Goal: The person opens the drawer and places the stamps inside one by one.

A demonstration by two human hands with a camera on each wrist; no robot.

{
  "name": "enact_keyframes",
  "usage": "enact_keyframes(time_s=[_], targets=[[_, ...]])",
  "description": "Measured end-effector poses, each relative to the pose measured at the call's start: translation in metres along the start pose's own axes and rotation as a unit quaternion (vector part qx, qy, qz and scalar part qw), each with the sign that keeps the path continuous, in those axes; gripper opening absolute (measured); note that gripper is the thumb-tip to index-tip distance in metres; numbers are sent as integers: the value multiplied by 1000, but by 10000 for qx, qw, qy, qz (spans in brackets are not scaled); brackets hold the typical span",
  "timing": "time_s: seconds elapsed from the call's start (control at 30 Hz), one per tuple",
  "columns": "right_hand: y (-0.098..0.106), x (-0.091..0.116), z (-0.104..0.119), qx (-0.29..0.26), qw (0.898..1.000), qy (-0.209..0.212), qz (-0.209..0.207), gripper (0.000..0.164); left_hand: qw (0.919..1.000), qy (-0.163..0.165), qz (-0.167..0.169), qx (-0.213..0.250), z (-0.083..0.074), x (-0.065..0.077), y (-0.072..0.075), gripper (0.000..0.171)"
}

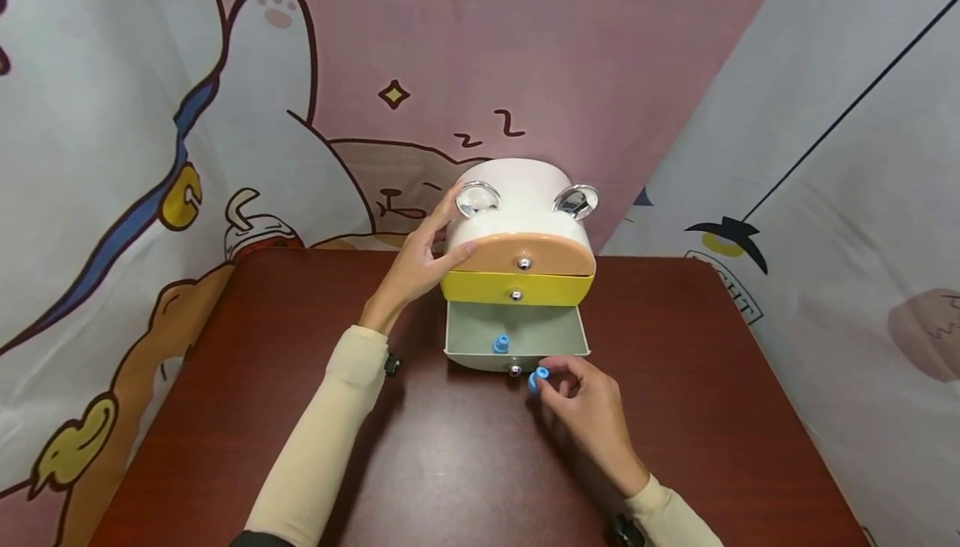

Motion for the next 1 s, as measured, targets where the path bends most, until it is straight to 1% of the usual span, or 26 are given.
enact_keyframes(time_s=[0.2,0.3,0.5,0.67,0.83,1.0], targets=[[12,-13,13,-298,9994,165,-97,25,9999,76,-76,43,0,3,2,84],[15,-21,13,-391,9991,114,-145,24,9999,121,-66,21,0,3,2,84],[16,-37,8,-344,9993,33,-172,21,9999,155,0,9,-2,1,-1,84],[8,-52,0,-285,9995,-54,102,20,9999,114,-12,-3,-3,2,-1,83],[0,-65,-8,-82,9985,-173,507,19,10000,89,-23,-2,-4,4,-1,83],[-2,-77,-15,133,9965,-279,779,16,10000,33,14,-14,-4,1,-2,84]])
Point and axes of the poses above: each hand's wrist, its own x-axis away from the middle knuckle, its own y-axis out of the back of the hand, z = x × y, the point moved 5 cm from there along -x, towards the middle knuckle, and after that the axes turned 11 degrees about z, right-handed, at the moved point
